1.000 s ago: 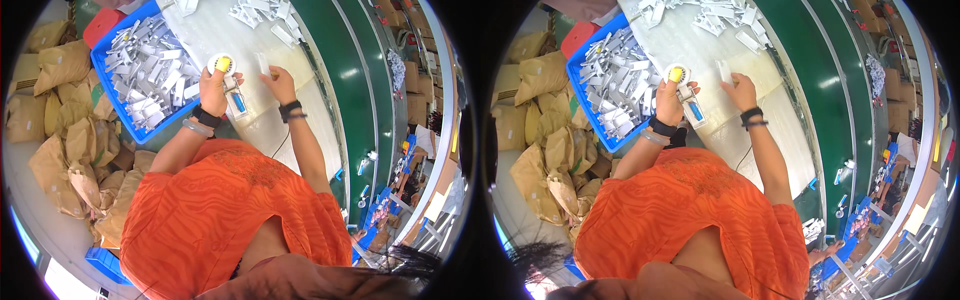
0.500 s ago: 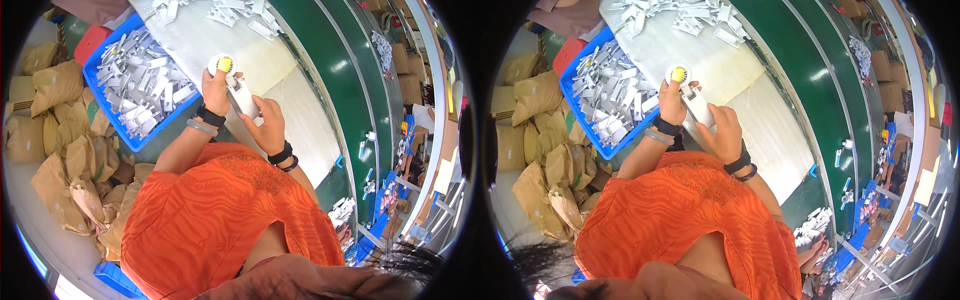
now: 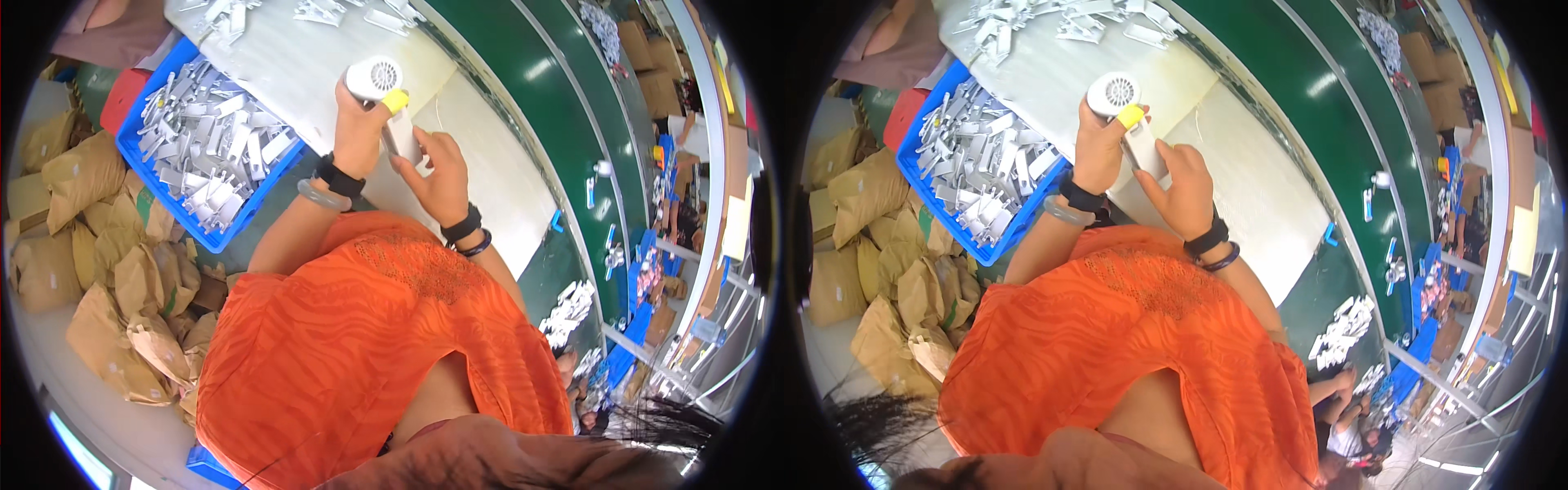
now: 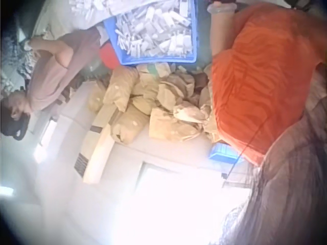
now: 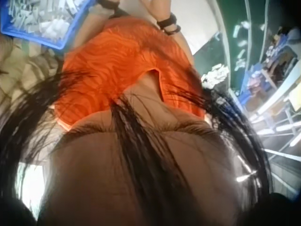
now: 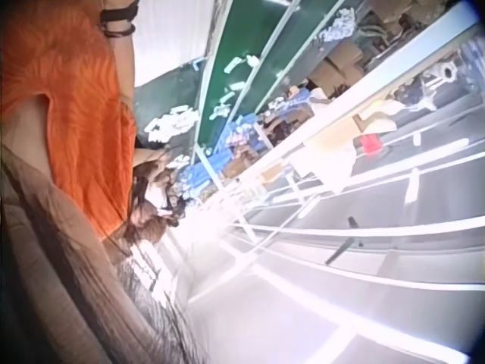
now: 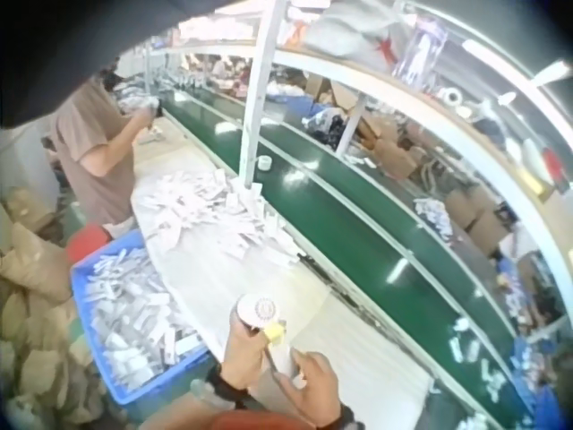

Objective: Assembling small white plastic components by snapping pieces together on a factory assembly line.

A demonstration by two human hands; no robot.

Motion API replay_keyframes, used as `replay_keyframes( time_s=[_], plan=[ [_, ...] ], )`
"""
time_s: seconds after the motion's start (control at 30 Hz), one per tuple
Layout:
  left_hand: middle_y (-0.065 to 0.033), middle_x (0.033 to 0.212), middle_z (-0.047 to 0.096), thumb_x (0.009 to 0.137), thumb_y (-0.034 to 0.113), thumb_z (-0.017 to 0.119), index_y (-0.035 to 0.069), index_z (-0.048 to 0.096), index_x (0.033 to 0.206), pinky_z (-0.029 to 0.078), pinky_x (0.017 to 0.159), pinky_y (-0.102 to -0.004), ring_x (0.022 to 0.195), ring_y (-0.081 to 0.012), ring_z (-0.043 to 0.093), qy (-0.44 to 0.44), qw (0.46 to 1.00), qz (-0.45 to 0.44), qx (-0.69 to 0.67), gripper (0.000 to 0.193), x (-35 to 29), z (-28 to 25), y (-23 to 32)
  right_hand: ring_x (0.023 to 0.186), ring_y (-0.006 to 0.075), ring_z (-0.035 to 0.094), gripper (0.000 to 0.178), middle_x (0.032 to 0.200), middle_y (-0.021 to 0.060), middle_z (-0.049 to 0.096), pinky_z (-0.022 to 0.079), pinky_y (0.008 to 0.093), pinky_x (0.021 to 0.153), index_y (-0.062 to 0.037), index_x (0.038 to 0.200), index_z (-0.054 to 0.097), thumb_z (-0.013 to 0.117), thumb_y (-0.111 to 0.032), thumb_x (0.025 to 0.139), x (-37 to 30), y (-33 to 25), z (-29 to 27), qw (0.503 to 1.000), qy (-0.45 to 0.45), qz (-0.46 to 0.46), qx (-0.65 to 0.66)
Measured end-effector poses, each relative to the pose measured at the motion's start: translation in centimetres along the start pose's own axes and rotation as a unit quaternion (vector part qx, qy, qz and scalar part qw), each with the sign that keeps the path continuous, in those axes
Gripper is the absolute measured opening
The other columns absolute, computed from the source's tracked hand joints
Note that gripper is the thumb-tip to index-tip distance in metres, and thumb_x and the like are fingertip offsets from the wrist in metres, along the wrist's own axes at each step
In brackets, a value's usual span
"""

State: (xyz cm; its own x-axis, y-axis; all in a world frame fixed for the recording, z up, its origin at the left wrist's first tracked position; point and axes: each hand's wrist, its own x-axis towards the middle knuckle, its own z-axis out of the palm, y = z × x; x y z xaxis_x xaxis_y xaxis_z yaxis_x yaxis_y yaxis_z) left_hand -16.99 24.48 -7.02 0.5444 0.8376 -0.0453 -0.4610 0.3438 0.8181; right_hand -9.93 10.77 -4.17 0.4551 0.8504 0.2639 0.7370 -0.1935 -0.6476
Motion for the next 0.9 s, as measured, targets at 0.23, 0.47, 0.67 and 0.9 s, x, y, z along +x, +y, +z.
replay_keyframes(
  time_s=[0.23, 0.47, 0.67, 0.9],
  plan=[
    [-0.0173, 0.119, 0.052, 0.081, -0.008, 0.054, -0.003, 0.017, 0.136, 0.051, 0.085, -0.0321, 0.104, -0.0247, 0.062, -0.028, 0.997, -0.077, 0.017, 0.067, 0.4, 2.3, 0.9, 0.081, 0.0167, 0.062, 0.048, 0.100, 0.0085, 0.063, 0.050, 0.0263, 0.066, -0.0008, 0.118, 0.059, 0.072, -0.031, 0.083, 0.0, 2.7, -1.8, 0.941, -0.093, 0.195, 0.262],
    [-0.0182, 0.117, 0.053, 0.083, -0.006, 0.052, -0.001, 0.026, 0.127, 0.052, 0.084, -0.0334, 0.102, -0.0268, 0.063, -0.046, 0.993, -0.096, -0.057, 0.051, 0.5, 3.8, -0.6, 0.077, 0.0239, 0.069, 0.055, 0.103, 0.0165, 0.063, 0.058, 0.0312, 0.061, 0.0017, 0.129, 0.042, 0.048, -0.043, 0.098, -1.6, 2.7, -3.6, 0.735, -0.176, 0.334, 0.563],
    [-0.0171, 0.124, 0.048, 0.087, -0.006, 0.050, 0.001, 0.029, 0.129, 0.050, 0.096, -0.0461, 0.112, -0.0343, 0.057, -0.082, 0.985, -0.119, -0.092, 0.048, -0.8, 5.5, -0.1, 0.077, 0.0237, 0.069, 0.049, 0.104, 0.0187, 0.063, 0.059, 0.0317, 0.061, 0.0028, 0.131, 0.038, 0.045, -0.035, 0.100, -2.7, 2.7, -4.7, 0.706, -0.152, 0.313, 0.617],
    [-0.0157, 0.131, 0.046, 0.089, -0.004, 0.051, 0.006, 0.029, 0.136, 0.042, 0.104, -0.0489, 0.120, -0.0378, 0.052, -0.186, 0.963, -0.103, -0.164, 0.053, -2.4, 7.2, 1.8, 0.078, 0.0233, 0.067, 0.049, 0.110, 0.0204, 0.061, 0.059, 0.0312, 0.060, 0.0015, 0.133, 0.036, 0.042, -0.035, 0.101, -4.1, -0.2, -6.9, 0.765, -0.116, 0.276, 0.570]
  ],
)
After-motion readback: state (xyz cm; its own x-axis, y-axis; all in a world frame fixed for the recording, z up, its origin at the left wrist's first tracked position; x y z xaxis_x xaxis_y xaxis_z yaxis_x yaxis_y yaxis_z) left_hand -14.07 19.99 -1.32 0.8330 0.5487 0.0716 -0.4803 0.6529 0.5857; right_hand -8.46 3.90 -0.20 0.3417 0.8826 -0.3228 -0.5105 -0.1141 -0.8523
